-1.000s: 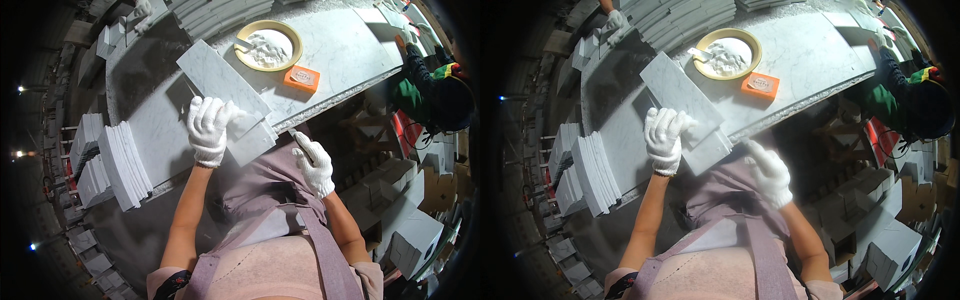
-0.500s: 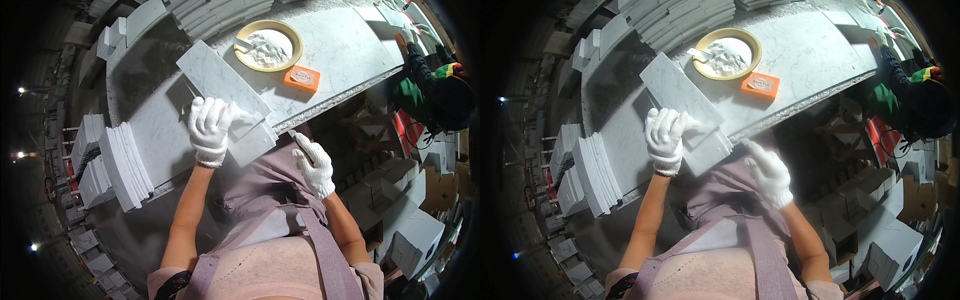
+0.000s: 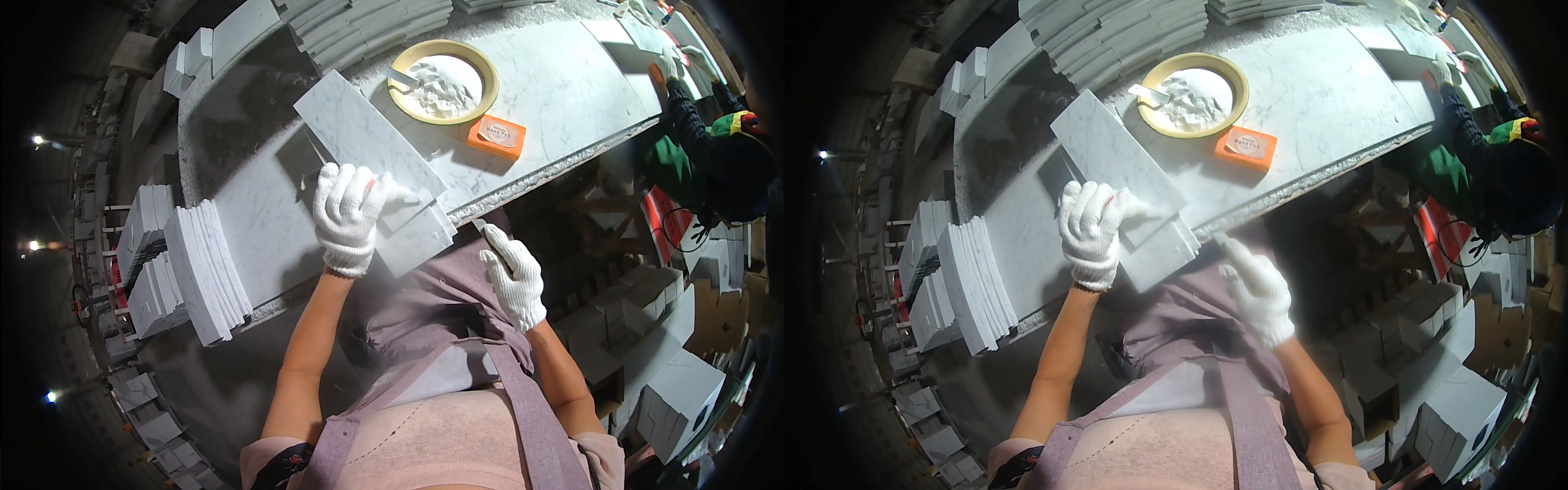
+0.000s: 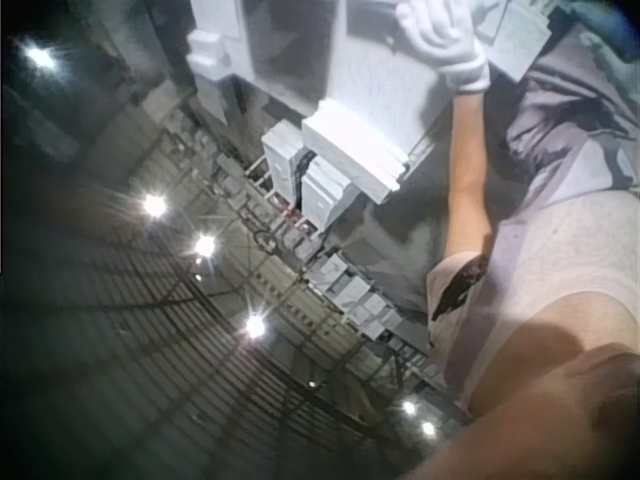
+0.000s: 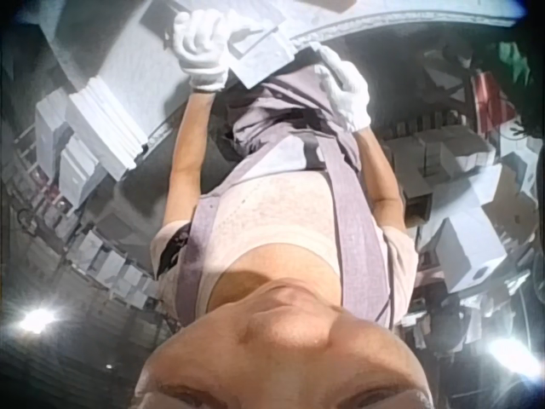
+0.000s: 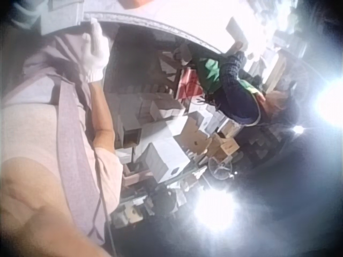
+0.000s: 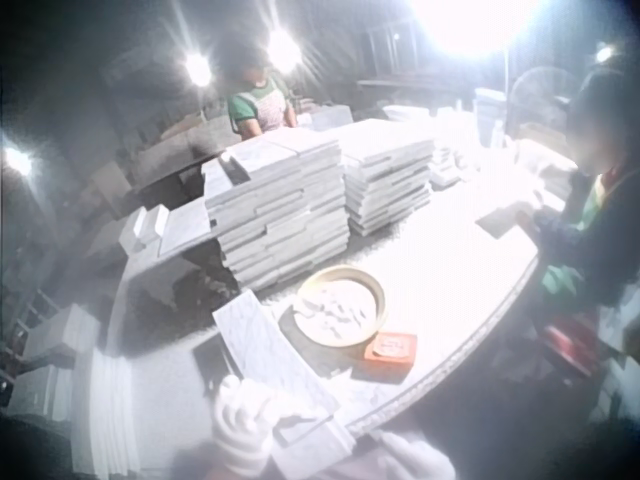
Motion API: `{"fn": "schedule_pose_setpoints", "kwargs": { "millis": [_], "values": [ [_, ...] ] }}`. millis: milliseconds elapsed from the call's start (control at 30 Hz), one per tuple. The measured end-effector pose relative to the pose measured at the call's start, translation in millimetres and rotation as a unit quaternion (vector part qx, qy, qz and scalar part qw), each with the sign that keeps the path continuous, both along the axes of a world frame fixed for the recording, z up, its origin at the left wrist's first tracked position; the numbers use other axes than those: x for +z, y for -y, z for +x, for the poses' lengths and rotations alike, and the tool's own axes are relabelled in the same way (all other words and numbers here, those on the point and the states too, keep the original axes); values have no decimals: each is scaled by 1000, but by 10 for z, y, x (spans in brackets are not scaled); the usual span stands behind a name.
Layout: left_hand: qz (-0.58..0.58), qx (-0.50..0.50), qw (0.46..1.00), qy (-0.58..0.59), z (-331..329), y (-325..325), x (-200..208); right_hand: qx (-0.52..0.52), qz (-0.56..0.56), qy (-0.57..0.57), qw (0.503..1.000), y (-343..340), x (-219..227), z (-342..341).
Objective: The person repeatedly picks up rectangular tiles from a stack, applies a white paste to the edges using a small tool, and scrapes the edges with a metal tool. The person then places the tiles back onto the stack. The process is repeated for multiple tiles.
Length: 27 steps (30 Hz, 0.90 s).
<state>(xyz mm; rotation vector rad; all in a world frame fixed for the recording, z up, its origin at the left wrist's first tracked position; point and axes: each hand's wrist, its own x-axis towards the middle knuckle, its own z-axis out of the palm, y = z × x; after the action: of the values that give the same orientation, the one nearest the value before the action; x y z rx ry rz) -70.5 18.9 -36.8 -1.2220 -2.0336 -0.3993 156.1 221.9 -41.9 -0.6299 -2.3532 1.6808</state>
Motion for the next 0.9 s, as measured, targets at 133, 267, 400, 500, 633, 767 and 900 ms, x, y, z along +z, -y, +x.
{"fn": "schedule_pose_setpoints", "kwargs": {
  "millis": [133,267,400,500,633,767,900],
  "values": [
    [-10,13,1000,-7,17,-6,44,-7,-6,-7,1000,-3,-12,9],
    [-8,-2,1000,21,11,-11,73,-16,-10,-38,999,9,-37,-7],
    [17,1,1000,-5,0,-26,49,-17,-7,-54,998,23,-73,-7],
    [25,-2,1000,12,-12,-28,18,-29,-26,-31,999,20,-118,33],
    [90,13,991,98,-16,-11,-15,-47,-53,-32,997,0,-252,87],
    [200,31,973,110,-33,44,-26,-72,-10,-86,994,-65,-430,67],
    [276,159,918,237,-101,205,-37,-101,-61,-84,989,-99,-445,43]
  ]
}}
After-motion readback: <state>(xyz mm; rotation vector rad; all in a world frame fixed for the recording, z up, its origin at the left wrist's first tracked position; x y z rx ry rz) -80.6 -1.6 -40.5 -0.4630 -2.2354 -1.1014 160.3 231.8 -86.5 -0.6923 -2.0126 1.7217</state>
